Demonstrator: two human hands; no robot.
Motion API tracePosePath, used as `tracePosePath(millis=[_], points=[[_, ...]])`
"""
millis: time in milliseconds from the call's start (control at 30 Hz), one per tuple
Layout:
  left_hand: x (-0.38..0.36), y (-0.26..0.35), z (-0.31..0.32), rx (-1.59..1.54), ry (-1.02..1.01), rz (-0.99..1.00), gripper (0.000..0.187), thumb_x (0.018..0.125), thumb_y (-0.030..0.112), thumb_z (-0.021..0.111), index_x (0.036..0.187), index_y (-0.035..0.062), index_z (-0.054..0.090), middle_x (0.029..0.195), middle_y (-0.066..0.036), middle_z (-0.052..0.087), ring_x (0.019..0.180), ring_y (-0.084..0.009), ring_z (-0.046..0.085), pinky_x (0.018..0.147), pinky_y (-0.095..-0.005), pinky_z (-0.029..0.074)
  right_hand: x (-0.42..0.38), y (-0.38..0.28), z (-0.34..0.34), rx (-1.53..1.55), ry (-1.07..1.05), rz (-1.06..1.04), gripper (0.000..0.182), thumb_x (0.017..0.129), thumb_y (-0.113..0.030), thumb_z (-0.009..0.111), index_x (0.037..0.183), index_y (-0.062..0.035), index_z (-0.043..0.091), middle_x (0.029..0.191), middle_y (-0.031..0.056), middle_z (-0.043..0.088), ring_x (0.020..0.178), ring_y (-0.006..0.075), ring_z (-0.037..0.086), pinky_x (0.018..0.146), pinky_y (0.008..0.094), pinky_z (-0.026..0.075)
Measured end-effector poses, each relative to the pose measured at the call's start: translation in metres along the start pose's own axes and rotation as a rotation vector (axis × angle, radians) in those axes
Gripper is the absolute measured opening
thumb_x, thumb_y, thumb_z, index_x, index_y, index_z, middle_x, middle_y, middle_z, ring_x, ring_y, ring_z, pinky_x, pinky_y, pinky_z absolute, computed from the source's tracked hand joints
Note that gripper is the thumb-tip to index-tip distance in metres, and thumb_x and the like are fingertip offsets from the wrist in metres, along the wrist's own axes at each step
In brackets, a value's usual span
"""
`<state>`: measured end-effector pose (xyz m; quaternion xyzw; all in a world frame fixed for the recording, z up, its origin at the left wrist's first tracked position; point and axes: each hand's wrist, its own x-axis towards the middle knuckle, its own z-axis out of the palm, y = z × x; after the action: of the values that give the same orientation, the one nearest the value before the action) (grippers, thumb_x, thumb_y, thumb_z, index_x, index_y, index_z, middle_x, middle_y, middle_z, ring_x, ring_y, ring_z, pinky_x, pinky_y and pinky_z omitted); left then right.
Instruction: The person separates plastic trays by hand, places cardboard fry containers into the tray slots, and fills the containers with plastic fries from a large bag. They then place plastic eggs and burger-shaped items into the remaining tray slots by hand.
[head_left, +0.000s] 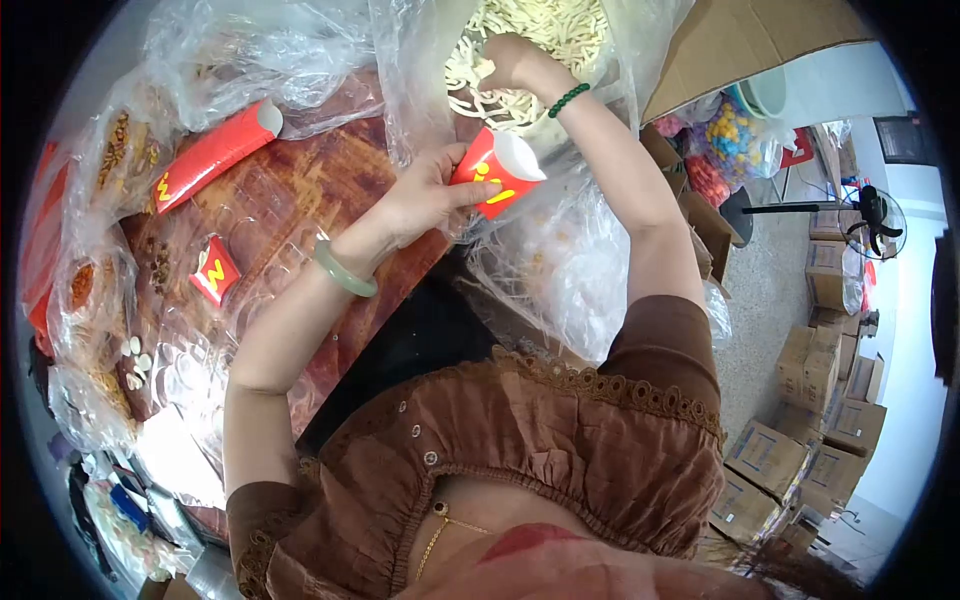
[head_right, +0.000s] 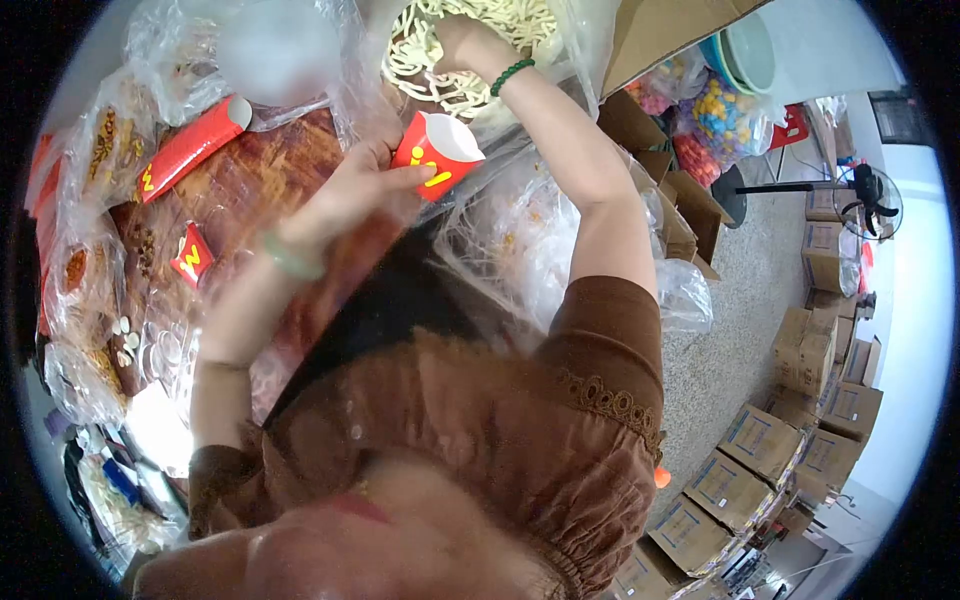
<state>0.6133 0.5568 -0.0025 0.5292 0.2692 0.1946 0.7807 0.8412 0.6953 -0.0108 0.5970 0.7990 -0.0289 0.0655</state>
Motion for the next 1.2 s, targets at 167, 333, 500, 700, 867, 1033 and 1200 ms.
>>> tracePosePath(millis=[167,333,500,700,867,1033,1200], points=[[0.015,-0.014,-0.003,-0.212,0.039,0.048,0.034,0.085,0.011,0.067,0.115,0.0010,0.054,0.093,-0.004,0.064,0.073,-0.0068,0.059,0.058,-0.0201,0.048,-0.007,0.008,0.000,0.060,0.065,-0.071,0.052,0.065,-0.036,0.076,0.101,-0.0005,0.065,0.100,0.0200,0.064,0.095,0.0336,0.061,0.083,0.0379,0.049],[0.020,-0.009,-0.005,-0.267,0.109,0.017,0.032,0.085,0.010,0.067,0.113,0.0012,0.055,0.094,-0.005,0.064,0.073,-0.0085,0.060,0.060,-0.0209,0.050,-0.025,0.002,-0.056,0.268,0.049,0.070,0.057,0.066,-0.031,0.077,0.110,0.0024,0.061,0.089,0.0184,0.066,0.074,0.0262,0.065,0.069,0.0341,0.052],[0.027,-0.009,0.000,-0.257,0.171,0.022,0.031,0.085,0.008,0.066,0.112,0.0006,0.055,0.094,-0.006,0.064,0.074,-0.0097,0.061,0.060,-0.0219,0.050,-0.039,-0.009,-0.072,0.336,-0.073,0.223,0.054,0.069,-0.024,0.077,0.110,0.0074,0.060,0.072,0.0151,0.064,0.051,0.0182,0.061,0.051,0.0297,0.050],[0.036,-0.012,0.002,-0.258,0.241,0.027,0.032,0.085,0.008,0.066,0.113,-0.0023,0.054,0.096,-0.007,0.064,0.078,-0.0120,0.063,0.064,-0.0239,0.052,-0.050,-0.005,-0.087,0.399,-0.049,0.252,0.046,0.070,-0.025,0.076,0.103,0.0046,0.063,0.075,0.0166,0.065,0.056,0.0221,0.063,0.057,0.0315,0.050],[0.049,0.001,0.003,-0.222,0.313,0.047,0.036,0.086,0.010,0.064,0.118,-0.0023,0.052,0.101,-0.011,0.063,0.079,-0.0154,0.064,0.066,-0.0266,0.054,-0.054,0.013,-0.078,0.039,0.242,0.002,0.044,0.068,-0.026,0.077,0.098,0.0028,0.064,0.080,0.0173,0.065,0.069,0.0257,0.065,0.063,0.0340,0.051],[0.062,0.001,0.003,-0.209,0.325,0.073,0.038,0.087,0.009,0.063,0.120,-0.0021,0.050,0.103,-0.012,0.062,0.080,-0.0180,0.064,0.065,-0.0284,0.056,-0.056,0.012,-0.075,0.092,0.281,0.000,0.043,0.065,-0.027,0.078,0.096,0.0002,0.065,0.085,0.0181,0.066,0.083,0.0297,0.064,0.072,0.0361,0.050],[0.063,-0.001,0.000,-0.193,0.359,0.073,0.037,0.087,0.009,0.063,0.120,-0.0023,0.049,0.102,-0.012,0.062,0.079,-0.0181,0.064,0.064,-0.0282,0.056,-0.047,0.029,-0.069,0.263,0.230,0.109,0.052,0.062,-0.030,0.080,0.101,0.0006,0.063,0.094,0.0173,0.066,0.086,0.0287,0.065,0.075,0.0348,0.051]])
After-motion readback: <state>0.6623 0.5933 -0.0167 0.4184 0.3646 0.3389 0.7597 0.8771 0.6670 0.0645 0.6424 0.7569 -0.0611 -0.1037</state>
